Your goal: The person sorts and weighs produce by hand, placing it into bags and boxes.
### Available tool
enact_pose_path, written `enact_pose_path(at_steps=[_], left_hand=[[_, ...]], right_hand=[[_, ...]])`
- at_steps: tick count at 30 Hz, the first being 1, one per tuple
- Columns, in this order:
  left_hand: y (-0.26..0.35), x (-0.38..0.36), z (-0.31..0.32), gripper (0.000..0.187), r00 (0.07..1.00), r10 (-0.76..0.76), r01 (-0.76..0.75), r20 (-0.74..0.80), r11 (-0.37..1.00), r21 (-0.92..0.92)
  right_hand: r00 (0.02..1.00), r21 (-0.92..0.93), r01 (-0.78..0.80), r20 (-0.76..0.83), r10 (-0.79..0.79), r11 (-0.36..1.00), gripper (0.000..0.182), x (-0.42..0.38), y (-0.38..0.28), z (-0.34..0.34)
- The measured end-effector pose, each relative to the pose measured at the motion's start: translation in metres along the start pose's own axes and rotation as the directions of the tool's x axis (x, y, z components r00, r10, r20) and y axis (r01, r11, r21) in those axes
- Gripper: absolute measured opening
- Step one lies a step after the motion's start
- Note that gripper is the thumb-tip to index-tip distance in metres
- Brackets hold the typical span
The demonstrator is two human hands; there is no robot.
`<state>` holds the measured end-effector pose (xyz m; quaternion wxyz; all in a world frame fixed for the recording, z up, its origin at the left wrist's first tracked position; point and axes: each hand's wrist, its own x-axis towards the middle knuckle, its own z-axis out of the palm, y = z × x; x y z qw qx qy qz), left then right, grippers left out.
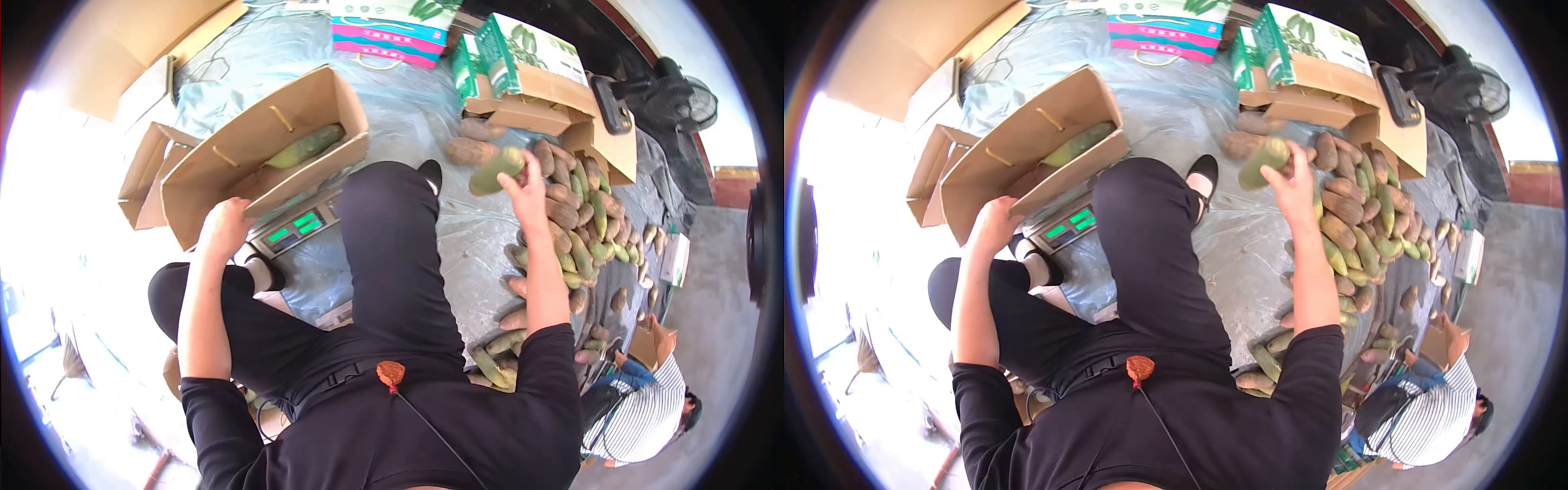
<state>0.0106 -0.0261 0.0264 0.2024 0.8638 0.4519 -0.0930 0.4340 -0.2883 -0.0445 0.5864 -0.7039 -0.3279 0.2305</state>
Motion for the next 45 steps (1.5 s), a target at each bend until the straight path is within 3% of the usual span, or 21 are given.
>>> enact_pose_path(at_steps=[4,7,9,13,15,17,22,24,26,28,29,31,35,37,39,40,43,45], left_hand=[[0.004,-0.002,-0.004,0.025,1.000,0.030,-0.030,-0.005,0.999,0.017],[0.000,-0.001,-0.003,0.021,0.999,0.048,-0.048,-0.011,0.999,0.002],[0.001,-0.001,-0.004,0.021,0.998,0.061,-0.061,-0.009,0.998,-0.019],[0.002,-0.002,-0.005,0.022,0.998,0.064,-0.064,0.019,0.998,-0.023],[0.003,-0.002,-0.006,0.024,0.999,0.044,-0.044,-0.003,0.999,-0.028],[0.000,-0.002,-0.003,0.025,0.998,0.065,-0.065,-0.023,0.998,-0.023],[-0.002,0.003,-0.003,0.029,0.999,0.029,-0.028,0.038,0.999,-0.023],[-0.006,0.005,-0.001,0.030,0.999,0.036,-0.035,0.008,0.997,-0.070],[-0.006,0.005,0.002,0.031,0.999,0.011,-0.007,0.036,0.994,-0.112],[0.000,0.000,-0.005,0.033,0.992,0.111,-0.118,-0.067,0.987,-0.111],[0.000,0.004,-0.008,0.031,0.996,0.034,-0.030,0.083,0.998,-0.053],[-0.011,0.006,0.000,0.025,0.997,0.078,-0.076,0.018,0.992,-0.097],[0.004,0.003,-0.009,0.026,0.998,0.052,-0.046,0.045,0.991,-0.123],[0.008,0.001,-0.008,0.028,0.997,0.065,-0.061,0.030,0.992,-0.112],[-0.001,0.006,-0.003,0.029,0.997,0.044,-0.034,0.060,0.986,-0.163],[-0.007,0.007,0.002,0.029,0.996,0.092,-0.088,0.017,0.980,-0.176],[0.001,0.009,-0.001,0.027,0.997,0.028,-0.016,0.076,0.989,-0.147],[0.007,0.008,-0.002,0.028,0.996,0.028,-0.015,0.089,0.989,-0.144]], right_hand=[[0.968,0.074,0.222,0.104,-0.229,0.972,0.058,0.037,-0.122,0.056],[0.872,0.228,0.401,0.202,-0.446,0.887,0.053,0.056,-0.189,0.105],[0.811,0.264,0.431,0.306,-0.499,0.863,0.051,0.059,-0.219,0.141],[0.639,0.067,0.633,0.517,-0.570,0.771,0.048,0.061,-0.231,0.222],[0.536,0.006,0.766,0.546,-0.643,0.643,0.043,0.055,-0.224,0.261],[0.463,-0.112,0.811,0.723,-0.514,0.574,0.047,0.049,-0.217,0.292],[0.406,-0.286,0.865,0.881,-0.241,0.414,0.043,0.026,-0.192,0.352],[0.415,-0.304,0.826,0.898,-0.147,0.475,0.039,0.022,-0.192,0.360],[0.424,-0.302,0.820,0.891,-0.162,0.487,0.044,0.025,-0.193,0.351],[0.447,-0.224,0.774,0.855,-0.261,0.592,0.052,0.037,-0.199,0.330],[0.468,-0.205,0.762,0.830,-0.303,0.614,0.054,0.046,-0.197,0.317],[0.522,-0.142,0.688,0.778,-0.350,0.712,0.049,0.065,-0.191,0.276],[0.775,-0.197,0.376,0.603,-0.190,0.906,0.040,0.080,-0.163,0.170],[0.865,-0.204,0.227,0.491,-0.101,0.952,0.037,0.070,-0.134,0.116],[0.930,-0.332,0.138,0.367,-0.008,0.933,0.036,0.058,-0.082,0.068],[0.940,-0.359,0.074,0.337,0.055,0.930,0.037,0.047,-0.051,0.046],[0.949,-0.485,-0.081,0.230,0.216,0.871,0.035,-0.008,0.032,-0.006],[0.903,-0.577,-0.248,0.153,0.401,0.778,0.034,-0.052,0.077,-0.027]])
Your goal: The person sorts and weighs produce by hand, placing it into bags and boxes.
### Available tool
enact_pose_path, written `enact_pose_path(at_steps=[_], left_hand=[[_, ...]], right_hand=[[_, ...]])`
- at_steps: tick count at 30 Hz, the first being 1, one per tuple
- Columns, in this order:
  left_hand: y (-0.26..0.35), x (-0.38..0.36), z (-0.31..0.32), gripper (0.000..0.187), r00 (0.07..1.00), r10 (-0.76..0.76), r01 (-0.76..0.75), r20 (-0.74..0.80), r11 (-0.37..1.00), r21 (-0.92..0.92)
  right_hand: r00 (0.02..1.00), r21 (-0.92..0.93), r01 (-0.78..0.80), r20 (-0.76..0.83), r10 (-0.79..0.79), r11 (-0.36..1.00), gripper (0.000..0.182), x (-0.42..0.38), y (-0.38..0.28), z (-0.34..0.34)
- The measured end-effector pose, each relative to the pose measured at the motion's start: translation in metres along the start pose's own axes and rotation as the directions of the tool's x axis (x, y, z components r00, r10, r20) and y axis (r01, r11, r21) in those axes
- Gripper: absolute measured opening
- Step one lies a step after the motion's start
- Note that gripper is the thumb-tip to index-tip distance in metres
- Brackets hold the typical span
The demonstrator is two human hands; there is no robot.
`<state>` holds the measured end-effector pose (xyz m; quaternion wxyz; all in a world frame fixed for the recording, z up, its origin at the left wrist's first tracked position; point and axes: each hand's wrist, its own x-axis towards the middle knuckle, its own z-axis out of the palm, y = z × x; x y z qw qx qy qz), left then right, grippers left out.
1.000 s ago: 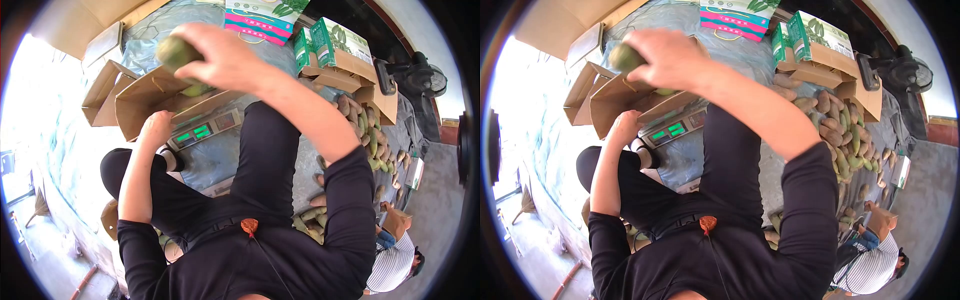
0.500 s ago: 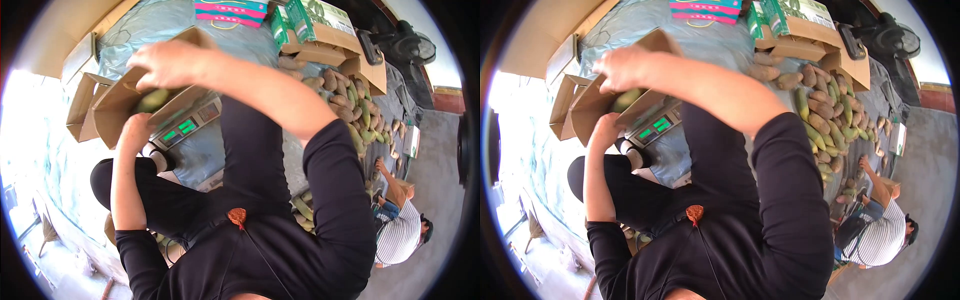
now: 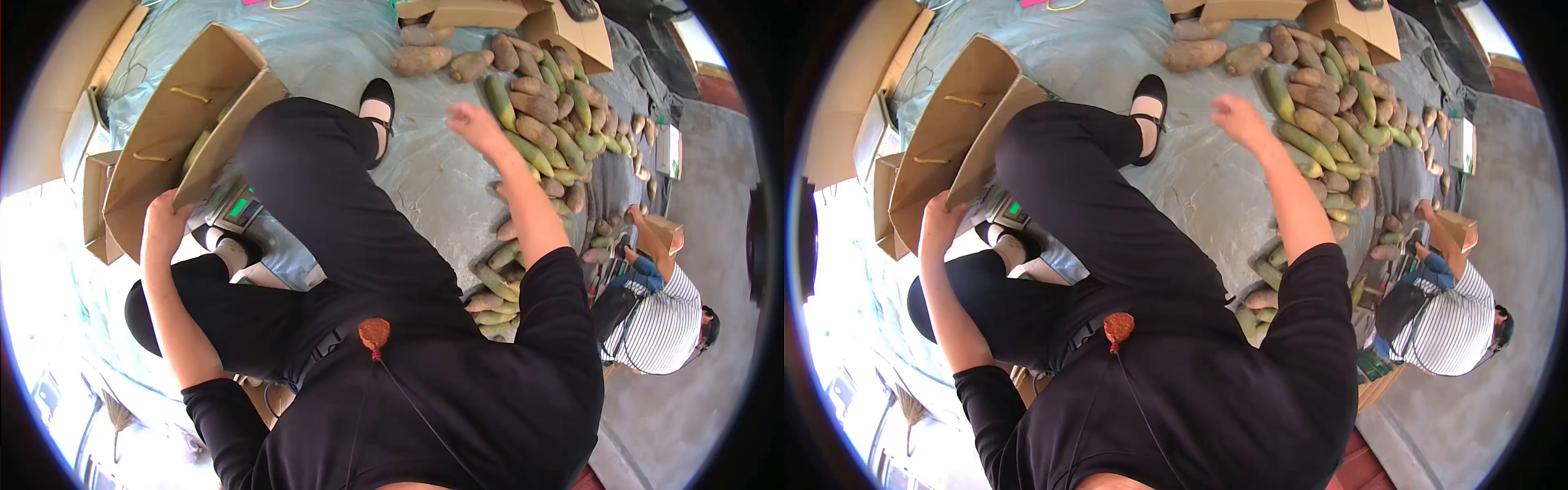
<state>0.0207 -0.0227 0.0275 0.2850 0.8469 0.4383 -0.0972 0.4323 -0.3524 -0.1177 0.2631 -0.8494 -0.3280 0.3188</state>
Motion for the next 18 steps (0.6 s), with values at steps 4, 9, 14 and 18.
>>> enact_pose_path(at_steps=[4,9,14,18], left_hand=[[0.013,-0.002,-0.001,0.028,0.999,-0.042,0.043,-0.007,0.999,0.023],[0.008,-0.001,0.003,0.027,0.996,-0.086,0.086,-0.003,0.996,0.009],[0.003,0.002,0.005,0.027,0.989,-0.143,0.144,-0.020,0.989,0.045],[0.010,0.001,0.005,0.027,0.984,-0.178,0.180,-0.025,0.981,0.078]], right_hand=[[0.976,-0.029,-0.190,0.102,0.192,0.981,0.037,-0.060,0.095,0.057],[0.884,-0.133,-0.364,0.261,0.387,0.922,0.035,-0.120,0.141,0.124],[0.830,-0.133,-0.432,0.328,0.451,0.892,0.036,-0.141,0.134,0.172],[0.889,-0.107,-0.322,0.307,0.339,0.941,0.035,-0.119,0.147,0.195]])
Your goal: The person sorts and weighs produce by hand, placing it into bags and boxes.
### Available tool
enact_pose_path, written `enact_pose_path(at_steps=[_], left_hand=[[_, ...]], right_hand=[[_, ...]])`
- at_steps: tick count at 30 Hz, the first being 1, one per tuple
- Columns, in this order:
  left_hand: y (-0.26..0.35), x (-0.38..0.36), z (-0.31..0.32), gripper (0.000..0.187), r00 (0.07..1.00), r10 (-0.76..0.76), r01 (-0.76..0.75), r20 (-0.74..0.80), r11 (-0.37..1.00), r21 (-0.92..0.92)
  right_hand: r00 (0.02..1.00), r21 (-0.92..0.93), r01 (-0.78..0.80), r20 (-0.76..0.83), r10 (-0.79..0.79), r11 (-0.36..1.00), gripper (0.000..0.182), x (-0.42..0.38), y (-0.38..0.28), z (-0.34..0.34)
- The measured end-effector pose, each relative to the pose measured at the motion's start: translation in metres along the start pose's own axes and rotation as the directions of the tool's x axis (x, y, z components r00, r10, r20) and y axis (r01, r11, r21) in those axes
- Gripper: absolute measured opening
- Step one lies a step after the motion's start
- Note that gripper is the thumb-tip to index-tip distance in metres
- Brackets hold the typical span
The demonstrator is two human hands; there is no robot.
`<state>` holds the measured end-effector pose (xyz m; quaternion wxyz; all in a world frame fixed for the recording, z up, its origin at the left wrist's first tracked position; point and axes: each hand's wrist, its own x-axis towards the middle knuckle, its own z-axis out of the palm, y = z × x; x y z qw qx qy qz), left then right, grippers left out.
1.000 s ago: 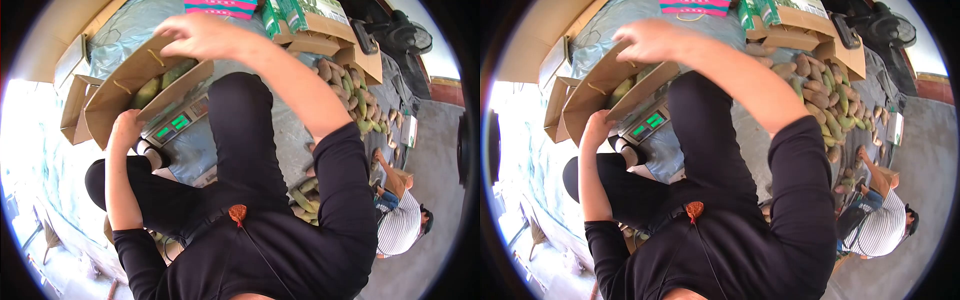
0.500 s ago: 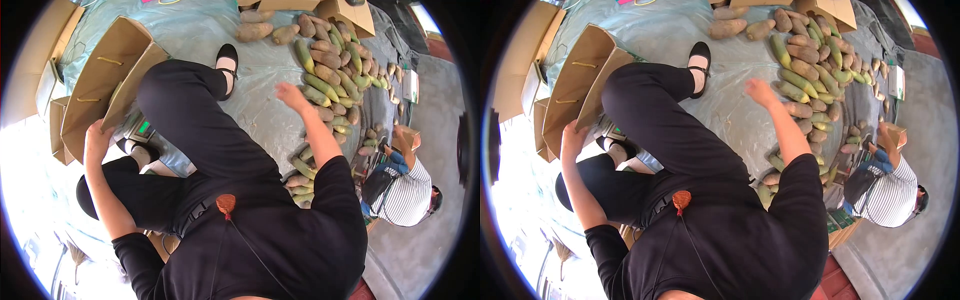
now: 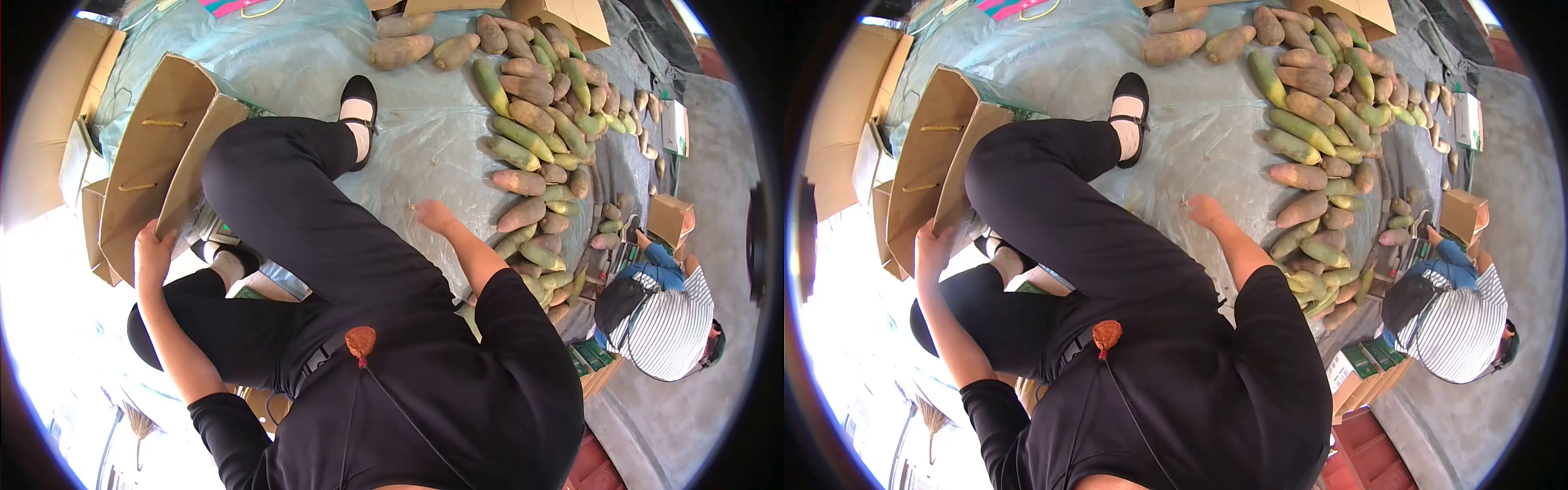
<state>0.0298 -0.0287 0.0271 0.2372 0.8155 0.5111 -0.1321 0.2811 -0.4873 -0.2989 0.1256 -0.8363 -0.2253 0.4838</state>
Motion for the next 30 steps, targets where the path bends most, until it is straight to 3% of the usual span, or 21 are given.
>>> enact_pose_path(at_steps=[3,5,6,8,11,13,15,17,19,21,23,28,30], left_hand=[[0.009,-0.004,-0.003,0.026,0.999,0.031,-0.032,-0.027,0.999,-0.009],[-0.006,0.003,0.002,0.026,1.000,0.022,-0.022,-0.003,0.999,-0.043],[-0.012,0.006,0.004,0.025,1.000,0.001,0.000,0.015,0.997,-0.075],[-0.011,0.006,0.004,0.025,1.000,0.018,-0.017,0.014,0.997,-0.076],[-0.016,0.008,0.007,0.024,0.999,0.039,-0.040,-0.019,0.998,-0.046],[-0.015,0.007,0.006,0.024,0.997,0.075,-0.077,-0.025,0.994,-0.083],[-0.018,0.009,0.007,0.023,0.999,0.054,-0.054,-0.010,0.994,-0.094],[-0.022,0.010,0.008,0.022,1.000,0.025,-0.024,0.000,0.994,-0.108],[-0.025,0.011,0.010,0.021,0.997,0.073,-0.075,-0.025,0.992,-0.101],[-0.027,0.012,0.012,0.020,1.000,0.018,-0.021,-0.021,0.994,-0.111],[-0.030,0.012,0.013,0.020,0.997,0.065,-0.069,-0.030,0.984,-0.166],[-0.025,0.012,0.011,0.020,0.999,-0.036,0.037,0.013,0.990,-0.137],[-0.022,0.011,0.012,0.021,0.998,0.005,-0.010,-0.057,0.995,-0.098]], right_hand=[[0.994,0.021,0.095,-0.058,-0.094,0.995,0.033,0.020,-0.018,-0.021],[0.926,-0.124,0.217,-0.289,-0.244,0.968,0.032,0.034,-0.021,-0.038],[0.927,-0.123,0.204,-0.294,-0.232,0.971,0.032,0.035,-0.022,-0.050],[0.961,0.068,0.093,-0.267,-0.072,0.993,0.030,0.039,-0.026,-0.071],[0.951,0.037,0.010,-0.309,0.002,0.999,0.033,0.049,0.007,-0.087],[0.934,-0.111,-0.080,-0.356,0.036,0.991,0.033,0.029,0.016,-0.107],[0.929,-0.302,-0.271,-0.329,0.167,0.914,0.033,0.016,0.027,-0.125],[0.915,-0.602,-0.387,-0.341,0.213,0.698,0.027,0.000,0.026,-0.141],[0.928,-0.641,-0.368,-0.304,0.217,0.673,0.027,-0.006,0.039,-0.152],[0.937,-0.678,-0.348,-0.269,0.222,0.647,0.028,-0.007,0.054,-0.157],[0.955,-0.781,-0.283,-0.281,0.092,0.556,0.029,-0.007,0.070,-0.152],[0.959,-0.807,-0.262,-0.280,0.047,0.530,0.030,-0.014,0.079,-0.147],[0.971,-0.874,-0.212,-0.138,0.195,0.437,0.028,-0.016,0.071,-0.151]])
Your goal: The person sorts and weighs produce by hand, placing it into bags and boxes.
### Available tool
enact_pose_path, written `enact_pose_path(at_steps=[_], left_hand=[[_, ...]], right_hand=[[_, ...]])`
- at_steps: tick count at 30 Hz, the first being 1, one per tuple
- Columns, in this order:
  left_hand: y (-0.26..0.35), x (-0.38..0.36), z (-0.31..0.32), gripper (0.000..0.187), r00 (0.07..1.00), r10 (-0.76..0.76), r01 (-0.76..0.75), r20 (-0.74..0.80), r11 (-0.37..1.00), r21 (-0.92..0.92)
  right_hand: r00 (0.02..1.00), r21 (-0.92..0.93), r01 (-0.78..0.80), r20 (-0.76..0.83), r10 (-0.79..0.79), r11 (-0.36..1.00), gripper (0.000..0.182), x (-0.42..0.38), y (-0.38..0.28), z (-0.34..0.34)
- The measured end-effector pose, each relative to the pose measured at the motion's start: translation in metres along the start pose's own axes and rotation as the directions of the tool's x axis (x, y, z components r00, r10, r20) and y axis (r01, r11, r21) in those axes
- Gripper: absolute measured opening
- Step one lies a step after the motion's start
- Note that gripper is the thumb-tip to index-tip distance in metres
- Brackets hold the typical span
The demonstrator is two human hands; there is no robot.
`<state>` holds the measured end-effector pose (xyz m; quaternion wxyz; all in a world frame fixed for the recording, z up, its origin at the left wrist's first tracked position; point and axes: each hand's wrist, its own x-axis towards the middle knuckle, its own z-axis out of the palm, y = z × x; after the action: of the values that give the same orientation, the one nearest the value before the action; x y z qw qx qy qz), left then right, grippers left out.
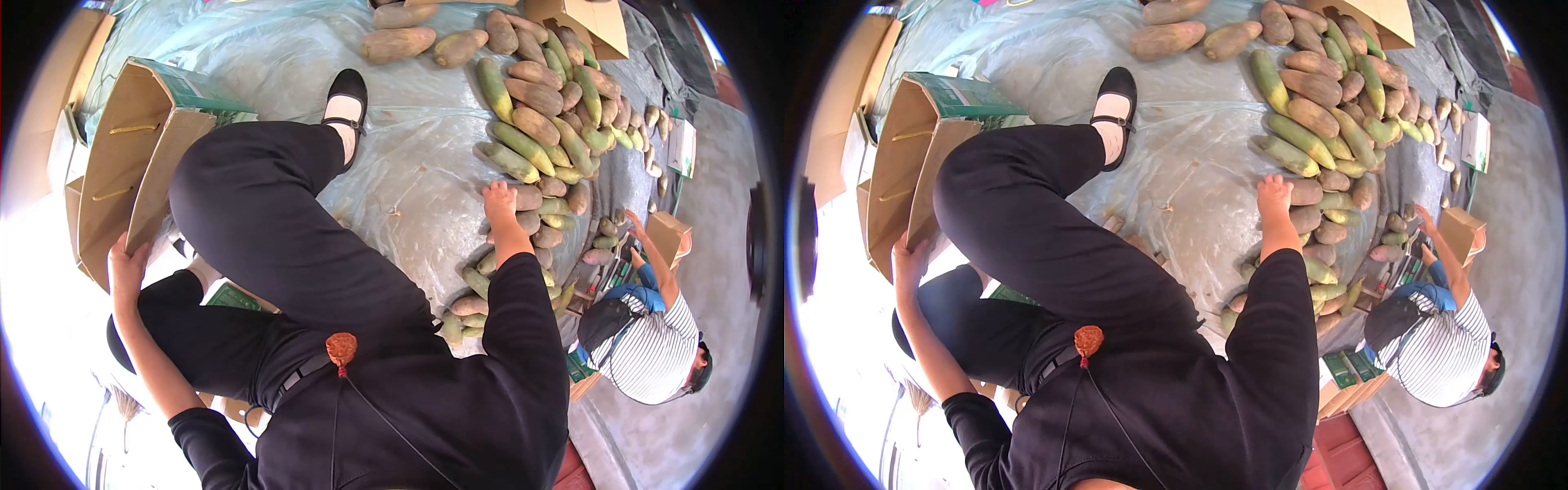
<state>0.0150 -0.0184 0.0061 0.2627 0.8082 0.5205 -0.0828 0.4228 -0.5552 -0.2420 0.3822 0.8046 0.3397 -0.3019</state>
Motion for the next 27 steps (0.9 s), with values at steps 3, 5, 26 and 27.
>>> enact_pose_path(at_steps=[3,5,26,27], left_hand=[[0.003,0.000,-0.001,0.021,1.000,0.012,-0.012,0.016,1.000,0.024],[0.006,0.000,-0.001,0.021,1.000,-0.017,0.017,0.020,1.000,0.008],[0.012,-0.005,-0.009,0.019,1.000,0.012,-0.012,0.001,0.998,0.062],[0.018,-0.005,-0.012,0.019,0.998,-0.059,0.057,0.033,0.997,0.060]], right_hand=[[1.000,-0.045,0.019,0.011,-0.019,0.999,0.025,-0.011,-0.005,0.002],[0.999,-0.050,0.041,0.003,-0.040,0.998,0.025,-0.008,-0.005,0.025],[0.993,-0.103,0.114,-0.022,-0.117,0.988,0.049,-0.019,-0.002,-0.025],[0.992,-0.105,0.115,-0.034,-0.119,0.988,0.049,-0.009,0.001,-0.028]])
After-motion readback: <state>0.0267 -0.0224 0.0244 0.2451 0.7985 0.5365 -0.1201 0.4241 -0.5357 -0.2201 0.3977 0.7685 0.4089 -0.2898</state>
